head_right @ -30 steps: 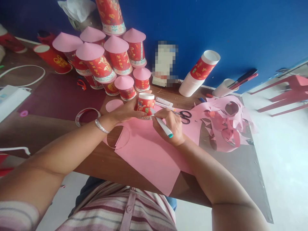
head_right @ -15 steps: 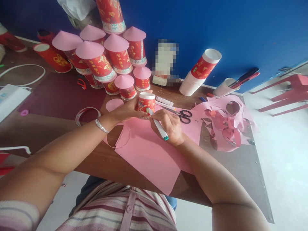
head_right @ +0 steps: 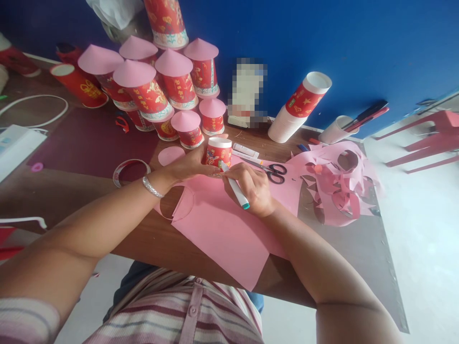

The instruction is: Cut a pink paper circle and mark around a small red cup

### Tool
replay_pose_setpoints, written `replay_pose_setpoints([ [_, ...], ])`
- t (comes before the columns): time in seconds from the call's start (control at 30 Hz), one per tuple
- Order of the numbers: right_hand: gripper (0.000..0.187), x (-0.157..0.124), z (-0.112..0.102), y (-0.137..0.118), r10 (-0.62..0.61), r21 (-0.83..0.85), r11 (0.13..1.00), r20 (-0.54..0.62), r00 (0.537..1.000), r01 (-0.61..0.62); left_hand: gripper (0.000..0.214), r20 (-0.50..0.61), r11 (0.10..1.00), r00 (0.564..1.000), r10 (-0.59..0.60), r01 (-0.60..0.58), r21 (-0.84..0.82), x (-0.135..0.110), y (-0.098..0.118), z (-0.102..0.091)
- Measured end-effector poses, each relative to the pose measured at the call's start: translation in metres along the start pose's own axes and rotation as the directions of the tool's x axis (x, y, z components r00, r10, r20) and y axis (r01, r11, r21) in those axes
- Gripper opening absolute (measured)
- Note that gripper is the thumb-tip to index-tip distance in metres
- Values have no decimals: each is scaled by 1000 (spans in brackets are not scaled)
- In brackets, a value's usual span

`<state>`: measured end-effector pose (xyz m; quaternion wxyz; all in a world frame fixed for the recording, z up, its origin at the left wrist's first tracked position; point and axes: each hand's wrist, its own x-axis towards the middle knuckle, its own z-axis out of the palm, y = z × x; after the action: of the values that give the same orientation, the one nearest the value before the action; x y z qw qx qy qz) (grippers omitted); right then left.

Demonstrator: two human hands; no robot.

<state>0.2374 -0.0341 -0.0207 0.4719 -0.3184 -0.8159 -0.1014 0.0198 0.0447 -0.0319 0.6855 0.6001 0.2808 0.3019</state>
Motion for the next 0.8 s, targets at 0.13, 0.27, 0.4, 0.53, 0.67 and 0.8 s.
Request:
replay_pose_setpoints([
  [0.13, 21, 0, 2, 0, 7, 59, 998, -22, 1000, -6, 120, 1, 1000, 1000, -7, 7, -4, -1, 2, 1],
  [0.27, 22, 0, 1, 0, 10, 47, 999, -10, 1000, -10, 118, -3, 1000, 1000, -2, 2, -29, -3, 4, 3],
  [0.4, 21, 0, -1, 0, 12, 10, 1000, 1, 1000, -12, 121, 17, 997, 1000, -7, 8, -75, -1, -2, 1],
  [0.53, 21, 0, -1, -1, 9, -4, 1000, -14, 1000, -9, 120, 16, 995, 1000, 1, 1, -100, 1, -9, -3],
  [0.67, 23, 0, 0, -1, 27, -5, 1000, -12, 1000, -27, 116, 24, 994, 1000, 10, -7, -113, -1, -8, -3],
  [0.8, 23, -1, 0, 0, 31, -26, 999, -17, 999, -32, 114, 5, 994, 1000, 5, -5, -109, -1, -6, -2],
])
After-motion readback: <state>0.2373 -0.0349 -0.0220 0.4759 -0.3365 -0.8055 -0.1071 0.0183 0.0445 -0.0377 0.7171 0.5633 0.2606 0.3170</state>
